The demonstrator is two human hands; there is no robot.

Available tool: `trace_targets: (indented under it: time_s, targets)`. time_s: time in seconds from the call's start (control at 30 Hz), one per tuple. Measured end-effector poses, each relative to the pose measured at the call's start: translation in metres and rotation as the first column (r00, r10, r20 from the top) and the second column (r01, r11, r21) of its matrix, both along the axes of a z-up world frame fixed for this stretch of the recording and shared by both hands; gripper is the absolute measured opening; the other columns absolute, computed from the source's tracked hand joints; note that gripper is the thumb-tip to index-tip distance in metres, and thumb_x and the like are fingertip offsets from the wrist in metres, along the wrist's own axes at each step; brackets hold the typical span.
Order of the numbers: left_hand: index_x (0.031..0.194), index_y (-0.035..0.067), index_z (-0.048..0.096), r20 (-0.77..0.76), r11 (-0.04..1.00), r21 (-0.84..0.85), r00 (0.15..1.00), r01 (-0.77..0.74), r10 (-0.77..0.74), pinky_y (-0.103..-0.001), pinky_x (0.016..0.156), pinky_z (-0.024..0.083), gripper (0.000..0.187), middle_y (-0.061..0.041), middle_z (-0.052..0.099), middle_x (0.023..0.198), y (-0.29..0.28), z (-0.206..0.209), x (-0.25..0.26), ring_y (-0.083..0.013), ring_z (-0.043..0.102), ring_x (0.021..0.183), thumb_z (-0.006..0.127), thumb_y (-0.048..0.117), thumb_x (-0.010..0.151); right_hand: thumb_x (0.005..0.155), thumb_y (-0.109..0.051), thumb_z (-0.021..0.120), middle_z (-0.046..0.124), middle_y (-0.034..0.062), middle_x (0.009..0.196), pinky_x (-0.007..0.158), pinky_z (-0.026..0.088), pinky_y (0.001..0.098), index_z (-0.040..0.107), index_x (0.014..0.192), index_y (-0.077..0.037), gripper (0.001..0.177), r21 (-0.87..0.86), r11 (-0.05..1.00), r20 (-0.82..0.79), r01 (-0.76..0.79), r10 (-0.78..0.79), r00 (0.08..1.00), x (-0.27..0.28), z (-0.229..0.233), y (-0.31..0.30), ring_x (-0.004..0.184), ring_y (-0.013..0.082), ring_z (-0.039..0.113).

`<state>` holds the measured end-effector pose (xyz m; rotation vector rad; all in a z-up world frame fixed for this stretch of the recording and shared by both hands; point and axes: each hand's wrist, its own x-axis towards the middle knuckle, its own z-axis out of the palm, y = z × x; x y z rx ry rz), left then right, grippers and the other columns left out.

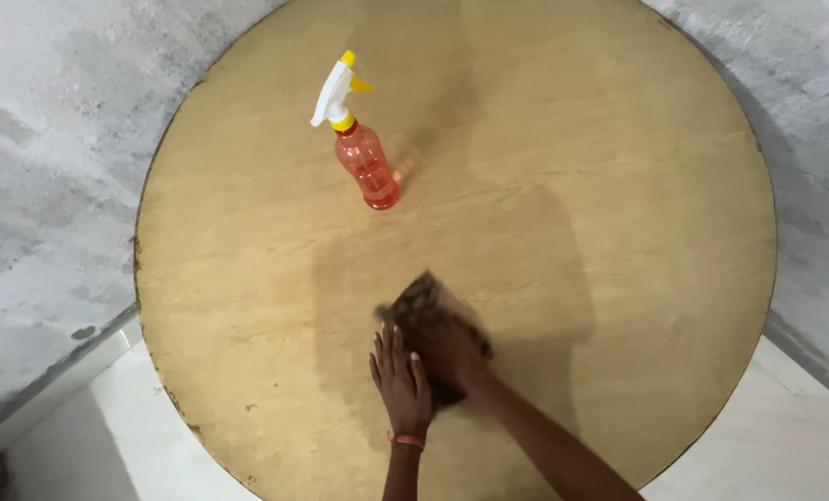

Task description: The person wipes a round wooden table with a cloth, moving in circular and back-and-forth motions. They occasionally pick up and reposition a spray bottle to clean underneath it, then continue wiping the surface.

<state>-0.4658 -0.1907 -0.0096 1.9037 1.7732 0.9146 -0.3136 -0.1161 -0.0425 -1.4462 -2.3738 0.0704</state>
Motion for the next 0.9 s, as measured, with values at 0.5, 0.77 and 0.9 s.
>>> trace_targets:
  time_s: [0.5, 0.77, 0.9]
  targets:
    - [0.159, 0.003, 0.028, -0.417, 0.988, -0.037, 0.896, 0.150, -0.152, -0.049, 0.127, 0.010, 0.062, -0.012, 0.027, 0.168, 0.047, -0.028, 0.008, -0.0308, 0.019, 0.156, 0.034, 0.033, 0.106, 0.106, -0.048, 0.025, 0.019, 0.0151, 0.172, 0.121, 0.004, 0.0714, 0.028, 0.166, -0.022, 0.065, -0.157, 0.543, 0.013, 0.825, -0.834, 0.552, 0.259, -0.030, 0.013, 0.156, 0.0468, 0.009]
    - [0.160, 0.005, 0.026, -0.373, 0.991, -0.055, 0.918, 0.120, -0.132, -0.048, 0.126, 0.010, 0.064, -0.011, 0.026, 0.168, 0.049, -0.020, 0.010, -0.0279, 0.018, 0.156, 0.033, 0.037, 0.106, 0.099, -0.046, 0.037, 0.029, 0.0150, 0.163, 0.114, 0.009, 0.0720, 0.038, 0.156, -0.018, 0.064, -0.023, 0.673, 0.124, 0.740, -0.732, 0.670, 0.191, -0.045, 0.144, 0.148, 0.0506, 0.018]
    - [0.162, 0.002, 0.021, -0.381, 0.991, -0.081, 0.916, 0.104, -0.127, -0.049, 0.127, 0.007, 0.070, -0.014, 0.019, 0.170, 0.047, -0.035, 0.006, -0.0293, 0.014, 0.158, 0.034, 0.041, 0.105, 0.094, -0.045, 0.046, 0.037, 0.0132, 0.158, 0.114, 0.012, 0.0712, 0.046, 0.149, -0.017, 0.061, -0.013, 0.921, 0.073, 0.390, -0.388, 0.919, 0.055, -0.058, 0.143, 0.147, 0.0498, 0.024]
